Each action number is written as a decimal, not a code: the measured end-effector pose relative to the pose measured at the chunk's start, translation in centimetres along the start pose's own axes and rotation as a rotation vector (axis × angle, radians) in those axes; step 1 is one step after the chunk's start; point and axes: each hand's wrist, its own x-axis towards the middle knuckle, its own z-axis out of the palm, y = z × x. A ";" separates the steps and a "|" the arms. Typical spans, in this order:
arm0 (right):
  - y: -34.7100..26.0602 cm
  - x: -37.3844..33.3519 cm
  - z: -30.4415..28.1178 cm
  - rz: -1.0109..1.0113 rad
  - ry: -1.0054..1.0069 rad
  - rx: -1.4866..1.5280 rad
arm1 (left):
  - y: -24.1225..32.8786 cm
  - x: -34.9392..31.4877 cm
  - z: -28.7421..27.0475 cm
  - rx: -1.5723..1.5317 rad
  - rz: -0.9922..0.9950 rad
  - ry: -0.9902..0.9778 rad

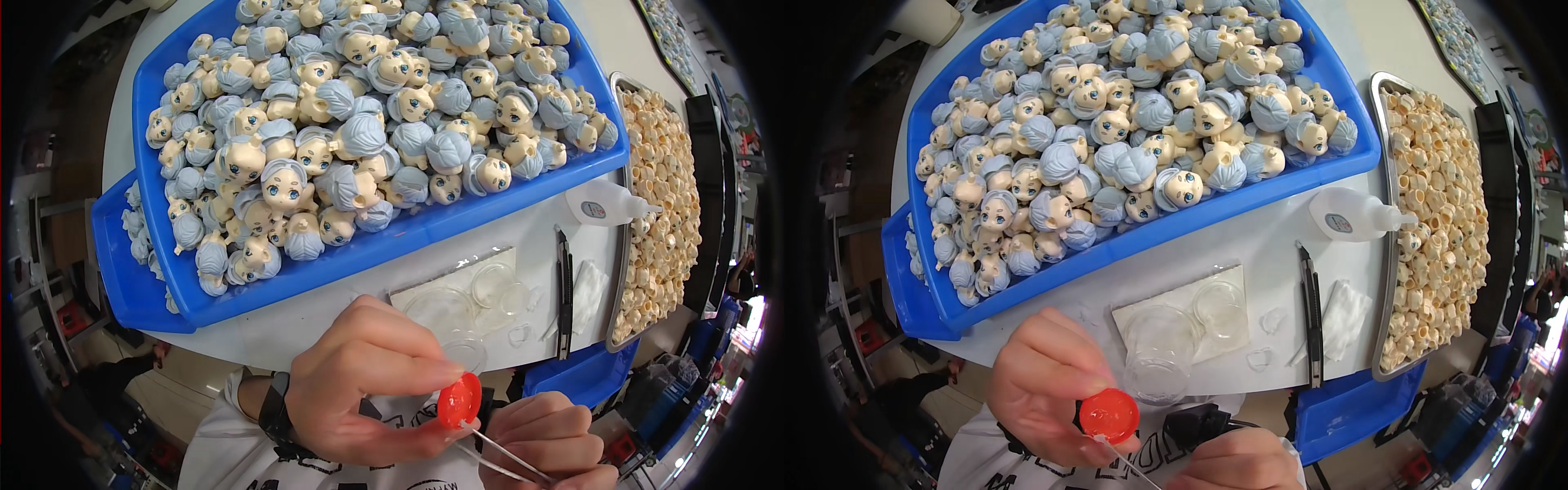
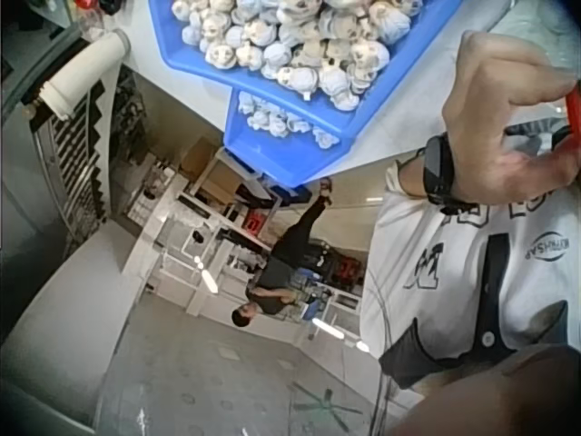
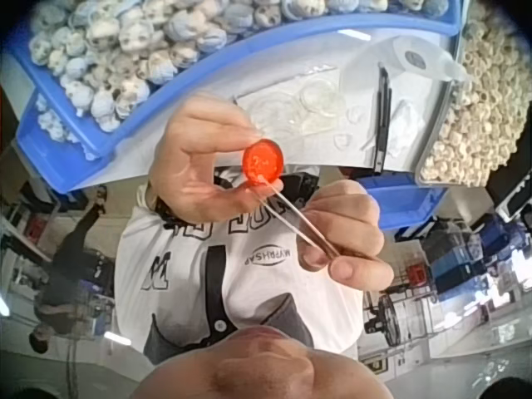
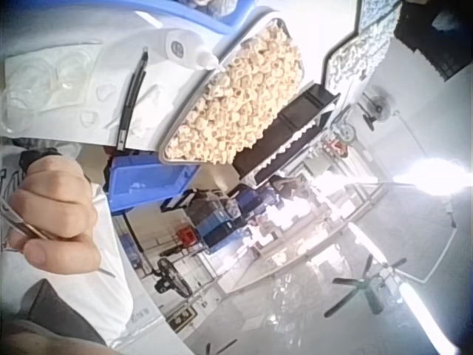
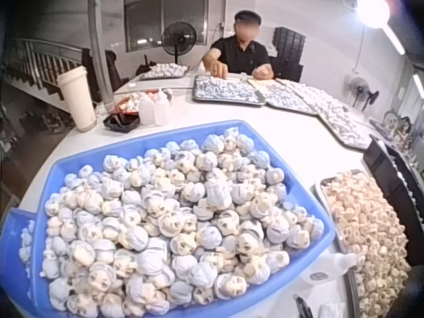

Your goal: The person uses tweezers to apply a clear liquid from a small plastic cup onto a red circular object. The person repeatedly dips the tweezers into the cup and spreads the liquid over the surface of the red object. The workspace contains trays of doll heads and other small parts.

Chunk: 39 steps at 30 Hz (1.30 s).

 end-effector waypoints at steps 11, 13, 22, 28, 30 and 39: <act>-0.1 0.0 -0.6 0.037 -0.068 0.035 | -0.3 -0.2 0.0 0.009 0.050 0.000; -0.1 0.0 -0.6 0.029 -0.056 0.038 | -0.4 -0.2 0.0 0.007 0.058 0.004; 0.0 0.1 -0.6 0.024 -0.072 0.030 | -0.5 -0.1 -0.5 0.019 0.071 -0.030; 0.0 0.5 0.0 0.012 -0.007 0.041 | -0.1 0.1 0.0 0.006 0.024 0.028; 0.0 0.2 -0.5 0.005 -0.038 0.044 | 0.6 0.1 0.3 -0.043 -0.060 0.101; 0.0 -0.1 -0.4 0.020 -0.045 0.020 | -0.2 0.1 -0.5 0.057 0.042 -0.038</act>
